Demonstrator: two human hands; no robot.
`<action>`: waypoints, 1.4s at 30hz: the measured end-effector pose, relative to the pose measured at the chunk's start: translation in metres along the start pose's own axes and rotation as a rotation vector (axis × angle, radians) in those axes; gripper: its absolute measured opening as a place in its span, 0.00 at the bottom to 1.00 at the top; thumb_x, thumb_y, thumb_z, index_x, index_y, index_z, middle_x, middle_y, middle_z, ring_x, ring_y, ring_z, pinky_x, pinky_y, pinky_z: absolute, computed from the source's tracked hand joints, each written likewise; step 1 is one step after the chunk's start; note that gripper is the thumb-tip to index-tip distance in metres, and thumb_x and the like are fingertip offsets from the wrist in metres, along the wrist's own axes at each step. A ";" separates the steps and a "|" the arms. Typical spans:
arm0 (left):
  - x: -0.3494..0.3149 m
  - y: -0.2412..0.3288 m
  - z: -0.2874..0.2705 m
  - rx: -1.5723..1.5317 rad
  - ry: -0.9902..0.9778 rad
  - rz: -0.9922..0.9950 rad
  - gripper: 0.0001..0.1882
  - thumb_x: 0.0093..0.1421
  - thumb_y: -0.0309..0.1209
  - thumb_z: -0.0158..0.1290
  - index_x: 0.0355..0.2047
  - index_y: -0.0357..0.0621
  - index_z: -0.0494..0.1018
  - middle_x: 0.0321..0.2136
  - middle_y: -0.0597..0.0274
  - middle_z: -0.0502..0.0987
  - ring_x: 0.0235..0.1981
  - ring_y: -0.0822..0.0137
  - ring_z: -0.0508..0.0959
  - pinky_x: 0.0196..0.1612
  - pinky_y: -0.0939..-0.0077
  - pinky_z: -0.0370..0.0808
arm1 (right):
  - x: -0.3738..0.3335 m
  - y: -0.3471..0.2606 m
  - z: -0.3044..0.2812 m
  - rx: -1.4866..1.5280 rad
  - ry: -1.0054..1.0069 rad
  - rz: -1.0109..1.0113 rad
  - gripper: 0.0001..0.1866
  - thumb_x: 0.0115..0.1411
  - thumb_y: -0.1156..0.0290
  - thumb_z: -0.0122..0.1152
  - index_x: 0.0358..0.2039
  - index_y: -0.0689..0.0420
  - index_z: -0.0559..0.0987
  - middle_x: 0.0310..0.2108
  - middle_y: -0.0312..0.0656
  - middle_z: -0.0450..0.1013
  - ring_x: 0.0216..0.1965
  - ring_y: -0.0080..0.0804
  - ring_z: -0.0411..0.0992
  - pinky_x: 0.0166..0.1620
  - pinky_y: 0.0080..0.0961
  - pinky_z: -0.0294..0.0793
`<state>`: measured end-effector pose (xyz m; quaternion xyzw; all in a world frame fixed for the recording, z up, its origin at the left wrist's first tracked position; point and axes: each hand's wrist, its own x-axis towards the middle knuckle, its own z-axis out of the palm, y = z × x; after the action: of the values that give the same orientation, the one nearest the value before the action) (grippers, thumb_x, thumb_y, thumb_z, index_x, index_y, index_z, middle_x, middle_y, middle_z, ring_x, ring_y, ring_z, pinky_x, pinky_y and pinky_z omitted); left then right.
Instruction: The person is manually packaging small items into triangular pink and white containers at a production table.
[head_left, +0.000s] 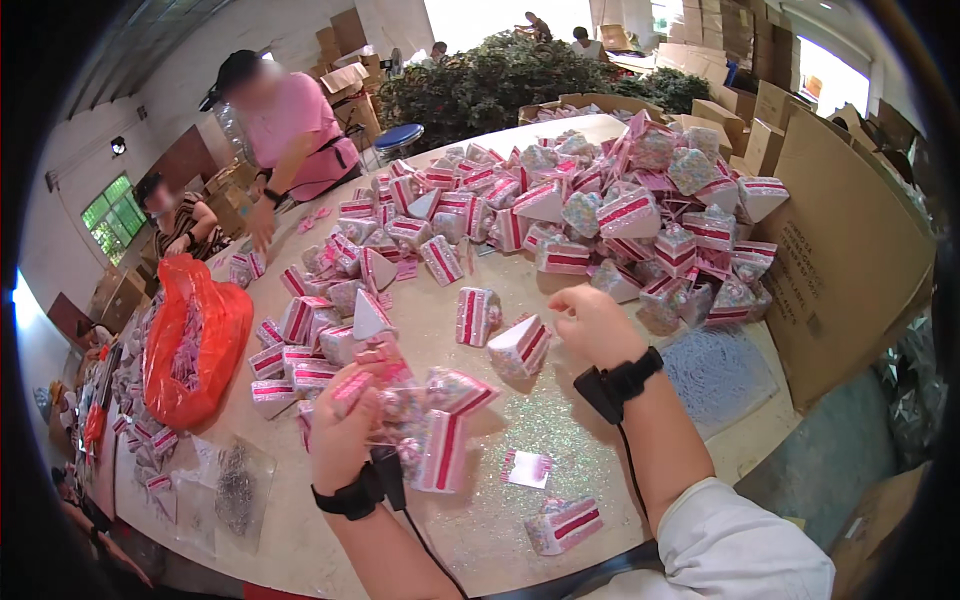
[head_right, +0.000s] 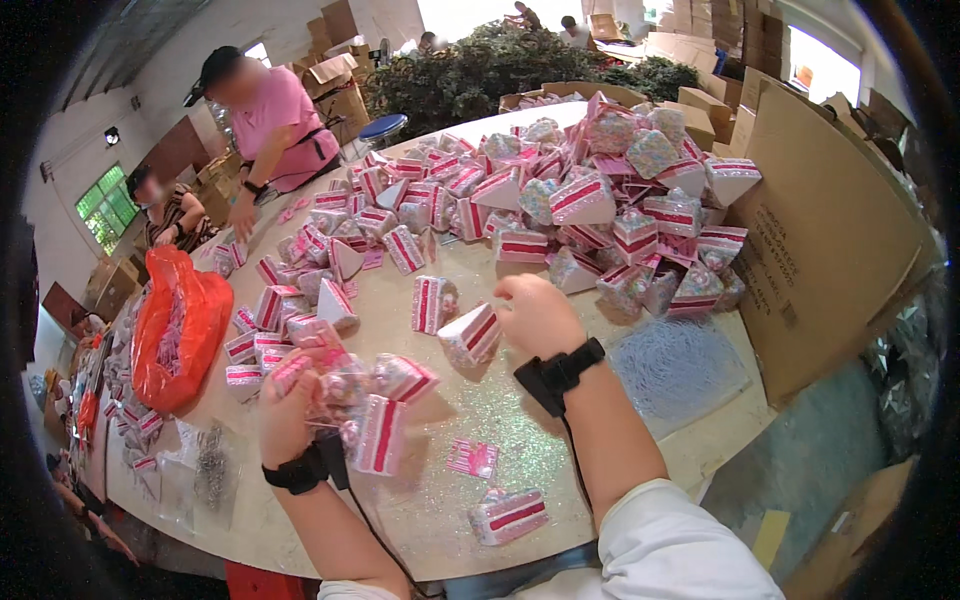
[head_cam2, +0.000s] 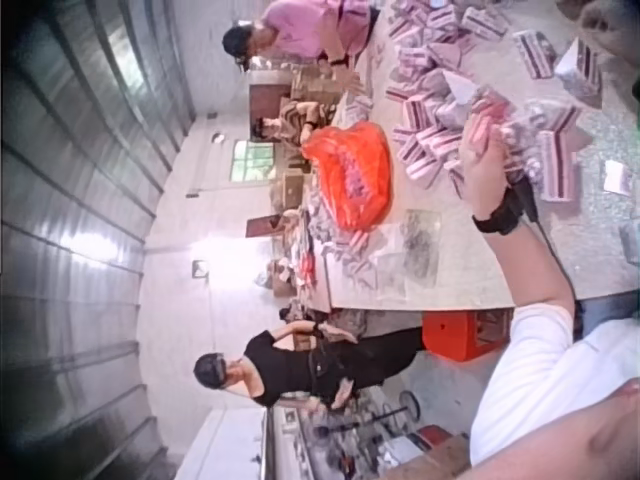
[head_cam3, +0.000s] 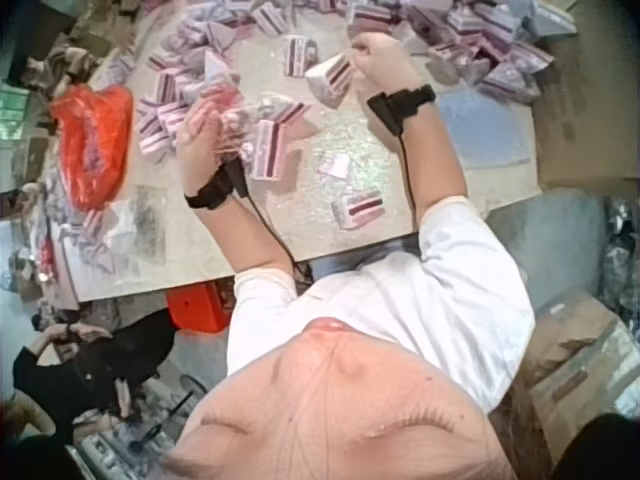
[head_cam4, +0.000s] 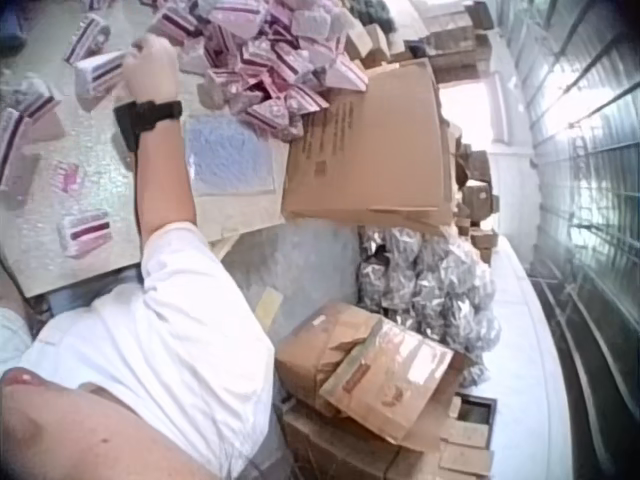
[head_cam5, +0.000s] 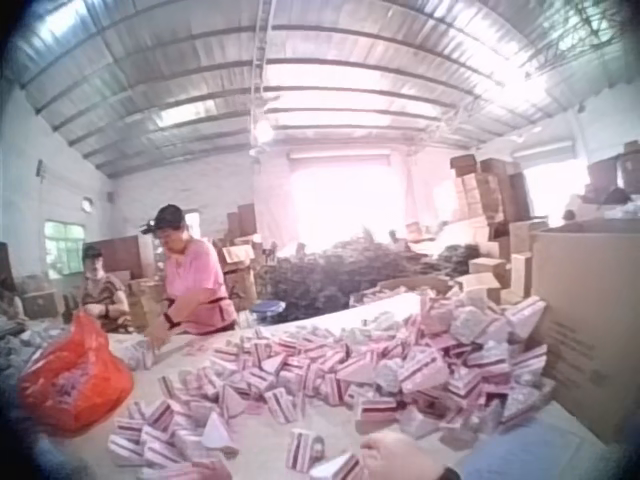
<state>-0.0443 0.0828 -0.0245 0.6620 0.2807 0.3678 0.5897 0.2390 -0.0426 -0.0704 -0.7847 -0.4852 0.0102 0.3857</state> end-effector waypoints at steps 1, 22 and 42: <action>0.000 0.002 -0.001 0.033 0.035 -0.008 0.12 0.59 0.27 0.51 0.43 0.37 0.72 0.27 0.71 0.72 0.24 0.81 0.67 0.27 0.89 0.65 | 0.001 0.012 0.005 -0.141 -0.109 0.081 0.12 0.51 0.71 0.54 0.37 0.60 0.76 0.36 0.47 0.74 0.41 0.44 0.72 0.46 0.38 0.70; 0.004 0.001 0.000 0.186 0.120 0.010 0.15 0.58 0.30 0.54 0.44 0.36 0.72 0.29 0.68 0.74 0.26 0.79 0.70 0.29 0.84 0.69 | 0.019 0.013 0.054 -0.365 -0.292 -0.151 0.08 0.52 0.72 0.50 0.31 0.59 0.75 0.29 0.53 0.74 0.35 0.51 0.73 0.39 0.43 0.72; 0.000 0.016 0.024 0.303 -0.141 0.371 0.16 0.54 0.27 0.55 0.43 0.33 0.72 0.40 0.55 0.74 0.43 0.64 0.73 0.47 0.74 0.68 | -0.004 -0.126 -0.007 1.090 -0.668 0.014 0.08 0.57 0.77 0.55 0.37 0.65 0.75 0.28 0.38 0.74 0.28 0.20 0.73 0.31 0.16 0.73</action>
<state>-0.0253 0.0666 -0.0093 0.8071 0.1645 0.3763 0.4241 0.1444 -0.0208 0.0111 -0.4337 -0.4992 0.5022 0.5572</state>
